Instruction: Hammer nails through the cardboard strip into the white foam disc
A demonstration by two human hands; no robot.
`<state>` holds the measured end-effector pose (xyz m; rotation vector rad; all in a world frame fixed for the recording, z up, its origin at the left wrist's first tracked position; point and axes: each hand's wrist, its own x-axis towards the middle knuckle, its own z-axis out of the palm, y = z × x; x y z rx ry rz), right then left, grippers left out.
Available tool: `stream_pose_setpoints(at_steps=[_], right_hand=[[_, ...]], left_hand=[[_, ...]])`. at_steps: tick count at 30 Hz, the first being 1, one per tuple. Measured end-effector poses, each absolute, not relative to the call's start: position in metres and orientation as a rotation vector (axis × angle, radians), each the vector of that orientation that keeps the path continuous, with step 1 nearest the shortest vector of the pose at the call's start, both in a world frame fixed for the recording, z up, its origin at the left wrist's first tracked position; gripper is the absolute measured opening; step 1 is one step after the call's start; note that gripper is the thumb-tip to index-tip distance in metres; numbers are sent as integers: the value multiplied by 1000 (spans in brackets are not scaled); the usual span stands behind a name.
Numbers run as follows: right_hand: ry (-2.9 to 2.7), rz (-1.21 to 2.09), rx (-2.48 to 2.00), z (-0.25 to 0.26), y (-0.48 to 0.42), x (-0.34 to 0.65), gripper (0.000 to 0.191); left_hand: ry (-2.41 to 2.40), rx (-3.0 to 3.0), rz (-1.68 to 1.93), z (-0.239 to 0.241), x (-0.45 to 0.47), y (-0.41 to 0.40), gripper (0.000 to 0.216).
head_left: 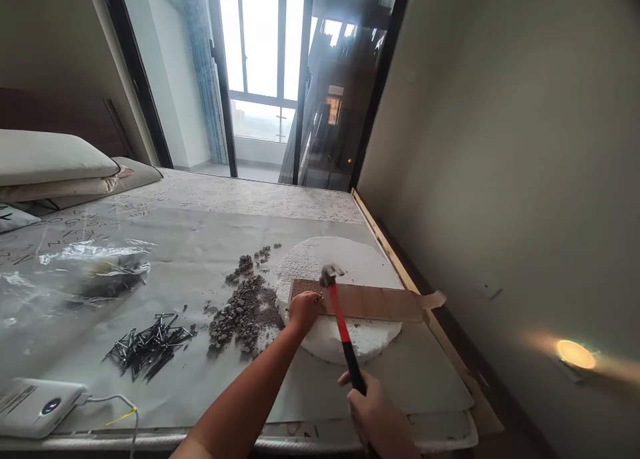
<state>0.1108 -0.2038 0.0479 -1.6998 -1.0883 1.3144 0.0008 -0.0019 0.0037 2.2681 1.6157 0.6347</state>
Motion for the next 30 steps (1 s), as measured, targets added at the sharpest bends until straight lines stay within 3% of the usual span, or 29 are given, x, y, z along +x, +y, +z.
stream_pose_setpoints(at_steps=[10,23,30], right_hand=[[-1113,1284,-1731,54,-205,111,15],[-1162,1112,-1725,53,-205,110,17],[-1111,1186,-1756,46,-204,111,12]], left_hand=[[1599,2257,639,5,0,-3,30],[1609,2245,609,5,0,-4,24],[1609,2237,594,7,0,-5,25]])
